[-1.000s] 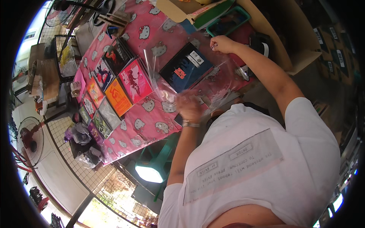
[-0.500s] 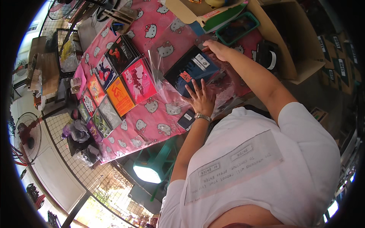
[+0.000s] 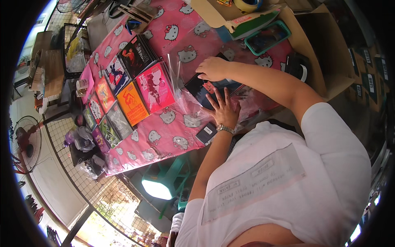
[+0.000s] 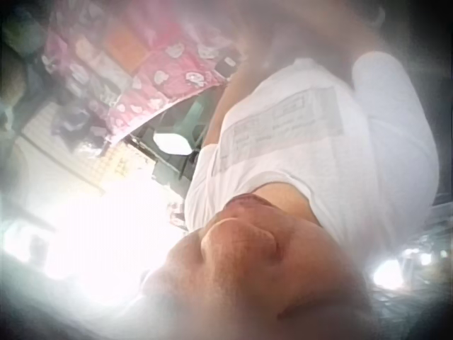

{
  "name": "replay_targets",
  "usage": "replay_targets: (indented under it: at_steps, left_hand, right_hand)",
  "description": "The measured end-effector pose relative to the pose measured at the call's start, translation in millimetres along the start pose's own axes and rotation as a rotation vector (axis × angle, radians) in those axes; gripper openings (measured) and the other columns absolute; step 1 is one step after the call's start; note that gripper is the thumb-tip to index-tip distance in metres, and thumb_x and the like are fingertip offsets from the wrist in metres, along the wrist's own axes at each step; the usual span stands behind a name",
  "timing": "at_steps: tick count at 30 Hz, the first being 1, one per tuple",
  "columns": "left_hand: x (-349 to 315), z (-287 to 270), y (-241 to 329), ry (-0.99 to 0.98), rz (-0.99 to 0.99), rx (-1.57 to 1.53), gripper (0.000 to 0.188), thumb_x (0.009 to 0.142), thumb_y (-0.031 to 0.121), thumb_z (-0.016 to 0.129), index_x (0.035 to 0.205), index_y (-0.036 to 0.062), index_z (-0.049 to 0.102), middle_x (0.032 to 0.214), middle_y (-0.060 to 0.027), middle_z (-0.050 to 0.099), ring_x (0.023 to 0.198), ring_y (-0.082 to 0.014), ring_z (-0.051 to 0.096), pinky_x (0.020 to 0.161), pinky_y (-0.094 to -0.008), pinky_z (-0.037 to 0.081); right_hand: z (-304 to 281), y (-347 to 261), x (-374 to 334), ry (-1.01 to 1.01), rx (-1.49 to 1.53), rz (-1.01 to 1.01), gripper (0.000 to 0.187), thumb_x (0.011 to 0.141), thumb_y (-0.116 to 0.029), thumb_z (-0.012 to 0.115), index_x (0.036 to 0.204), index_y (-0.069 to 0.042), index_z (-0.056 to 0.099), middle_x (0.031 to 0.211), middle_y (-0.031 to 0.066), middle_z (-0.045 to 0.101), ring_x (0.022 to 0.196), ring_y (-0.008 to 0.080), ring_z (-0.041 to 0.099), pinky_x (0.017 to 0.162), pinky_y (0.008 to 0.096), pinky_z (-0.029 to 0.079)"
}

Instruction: The person places a stack of books into a plastic bag, seals the bag with tape, and places the package into a cardboard box.

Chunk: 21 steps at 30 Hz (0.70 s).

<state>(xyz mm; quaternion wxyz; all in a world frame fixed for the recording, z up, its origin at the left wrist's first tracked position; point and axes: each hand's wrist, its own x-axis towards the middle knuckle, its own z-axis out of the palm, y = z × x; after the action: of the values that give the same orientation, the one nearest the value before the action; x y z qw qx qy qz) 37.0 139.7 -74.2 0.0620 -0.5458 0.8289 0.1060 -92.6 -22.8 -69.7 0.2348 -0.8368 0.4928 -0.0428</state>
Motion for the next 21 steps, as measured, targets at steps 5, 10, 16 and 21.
replay_targets:
  at_steps: [5,10,16,21]
  left_hand:
    - [4,-12,5,-0.086,0.02,-0.038,0.087,0.077,0.055,0.062,0.15,0.0266,0.025,0.159,-0.0091,0.006,0.144,-0.0429,0.001,0.1,-0.078,0.006]
    - [0,-3,-5,0.007,0.044,-0.07,0.082,0.077,0.052,0.063,0.148,0.0265,0.031,0.159,-0.0098,0.011,0.144,-0.0428,0.004,0.1,-0.0772,0.004]
    - [4,-5,-5,0.038,0.056,-0.096,0.082,0.076,0.051,0.064,0.147,0.026,0.032,0.157,-0.0113,0.016,0.143,-0.0439,0.007,0.1,-0.0774,0.003]
    - [4,-5,-10,0.04,0.094,-0.121,0.078,0.078,0.048,0.065,0.146,0.0251,0.035,0.156,-0.0118,0.019,0.143,-0.0441,0.01,0.103,-0.0749,0.002]
  right_hand:
    - [5,53,63,0.338,-0.123,0.143,0.025,0.094,-0.027,0.048,0.092,-0.013,0.068,0.105,0.0082,0.061,0.098,0.0317,0.06,0.082,0.048,0.048]
    - [26,71,99,0.575,-0.28,0.28,0.018,0.087,-0.024,0.053,0.087,-0.012,0.067,0.099,0.0026,0.059,0.106,0.0238,0.055,0.087,0.042,0.045]
    - [2,80,90,0.524,-0.39,-0.096,0.007,0.079,-0.018,0.06,0.081,-0.012,0.063,0.098,0.0008,0.059,0.104,0.0201,0.056,0.083,0.0383,0.042]
    - [-14,85,99,0.126,0.073,0.099,0.011,0.073,-0.013,0.064,0.083,-0.012,0.059,0.091,0.0047,0.06,0.093,0.0257,0.06,0.078,0.0416,0.044]
